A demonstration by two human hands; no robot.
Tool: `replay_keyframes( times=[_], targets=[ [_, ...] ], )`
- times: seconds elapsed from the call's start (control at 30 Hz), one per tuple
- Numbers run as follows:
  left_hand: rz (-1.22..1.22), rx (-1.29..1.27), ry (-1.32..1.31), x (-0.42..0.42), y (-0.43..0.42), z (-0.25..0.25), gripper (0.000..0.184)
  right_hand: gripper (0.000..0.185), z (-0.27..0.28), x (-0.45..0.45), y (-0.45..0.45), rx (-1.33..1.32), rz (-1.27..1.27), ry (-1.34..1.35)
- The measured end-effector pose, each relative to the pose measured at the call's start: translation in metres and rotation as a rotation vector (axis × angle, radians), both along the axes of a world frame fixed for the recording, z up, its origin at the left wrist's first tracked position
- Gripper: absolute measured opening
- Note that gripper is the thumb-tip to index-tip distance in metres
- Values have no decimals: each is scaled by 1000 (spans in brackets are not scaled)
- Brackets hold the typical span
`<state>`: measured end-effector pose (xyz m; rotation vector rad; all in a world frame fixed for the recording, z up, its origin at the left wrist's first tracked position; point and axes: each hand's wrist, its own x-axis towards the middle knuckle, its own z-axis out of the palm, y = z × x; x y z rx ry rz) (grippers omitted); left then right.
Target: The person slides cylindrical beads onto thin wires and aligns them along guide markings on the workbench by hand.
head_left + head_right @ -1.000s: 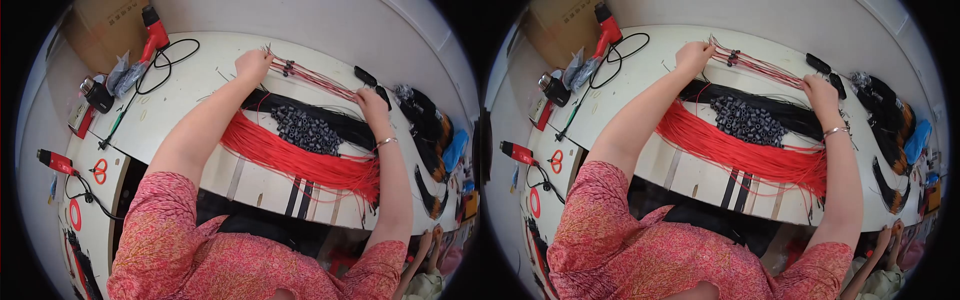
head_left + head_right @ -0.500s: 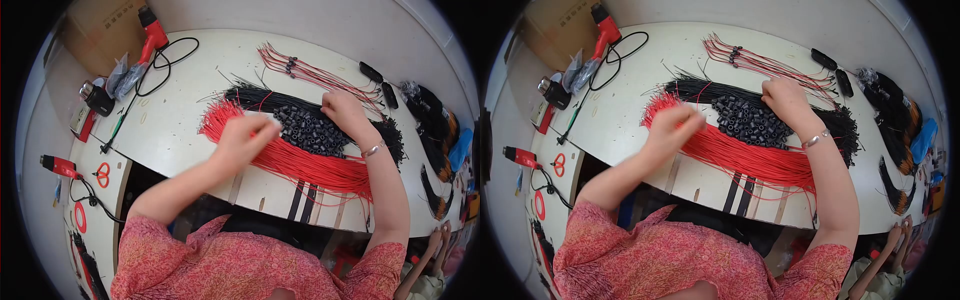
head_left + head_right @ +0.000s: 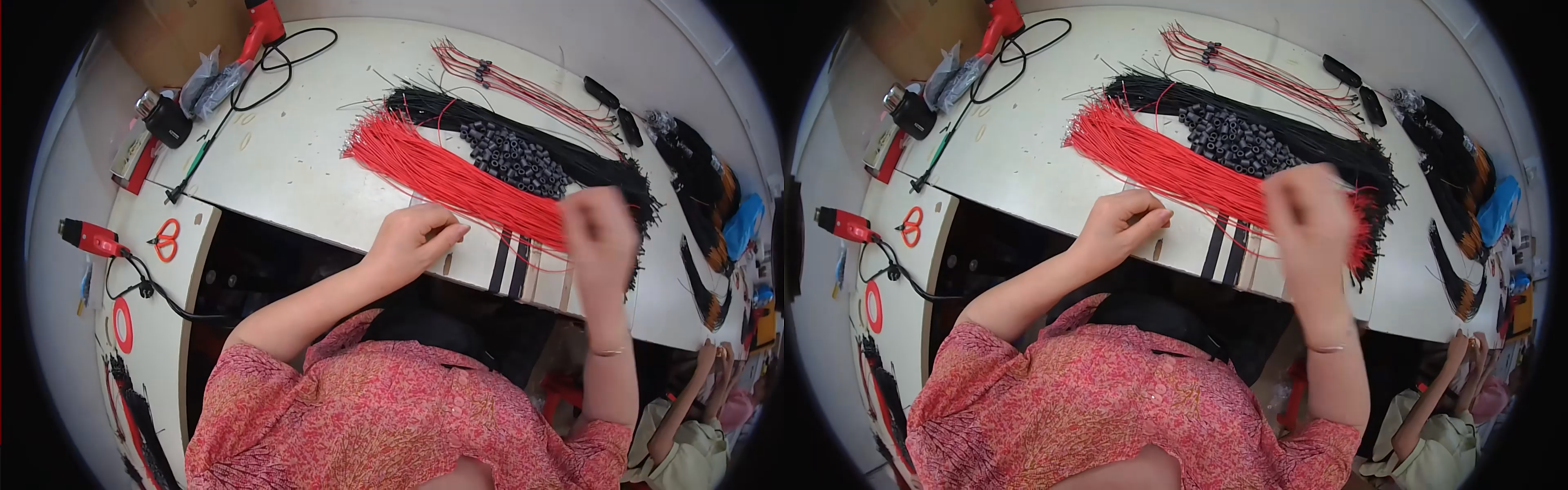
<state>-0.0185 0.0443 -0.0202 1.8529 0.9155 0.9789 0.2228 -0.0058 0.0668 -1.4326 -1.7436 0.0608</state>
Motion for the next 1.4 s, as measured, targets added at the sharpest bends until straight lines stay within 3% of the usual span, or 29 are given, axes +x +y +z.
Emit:
replay_keyframes(
  times=[0.03, 0.13, 0.3, 0.37, 0.4, 0.47, 0.5, 0.53, 0.63, 0.77, 0.83, 0.87, 0.93, 0.97, 1.0, 1.13, 1.23, 1.3, 1.4],
  targets=[
    [-1, -7, 5, 1, 0, 0, 16, 12, -23, -7, -2, -78, 112, -134],
    [16, -26, 22, 0, 0, 1, 18, 9, -59, -25, -11, -339, -31, -315],
    [-9, -35, 57, -2, 0, 0, 16, 7, -63, -24, -1, -135, -19, -536],
    [-60, 140, 77, 5, 9, 8, 15, 4, -45, -16, 2, -82, -82, -229],
    [-103, 294, 104, 9, 11, 12, 17, 4, -29, -12, 8, -76, -75, -238],
    [-199, 574, 172, 17, 5, 12, 25, 5, 4, -5, 25, -515, 49, 486],
    [-205, 575, 174, 22, 7, 8, 25, 11, 11, 3, 35, -647, 97, 420],
    [-151, 670, 220, 32, 17, 0, 31, 13, 3, 18, 50, -509, 85, 222],
    [45, 942, 343, 56, 44, -22, 50, 18, 80, 42, 66, -355, -187, 140],
    [-24, 889, 325, 54, 47, -17, 62, 27, 182, 110, 76, 122, -26, 174],
    [-48, 876, 319, 57, 44, -11, 66, 32, 197, 79, 49, 101, -70, 73],
    [-63, 769, 263, 57, 39, -4, 63, 29, 185, 85, 50, 112, -59, 74],
    [-90, 558, 151, 57, 27, 13, 57, 20, 135, 38, 26, -162, 62, 290],
    [-100, 456, 96, 57, 23, 21, 55, 16, 112, 18, 13, -279, -74, -71],
    [-95, 459, 97, 57, 18, 27, 55, 14, 72, 9, 5, -305, 93, 78],
    [-394, -941, -737, 53, -6, 41, 40, 8, 12, -11, -45, -495, 144, 81],
    [-236, -849, -823, 46, 7, 42, 27, 6, -8, 17, -69, -402, 126, -36],
    [-119, -748, -914, 36, 14, 44, 22, 7, -6, 42, -77, -313, -5, -275],
    [-63, -723, -826, 33, 5, 42, 22, 7, -15, 81, -78, -260, -59, -399]
  ],
)
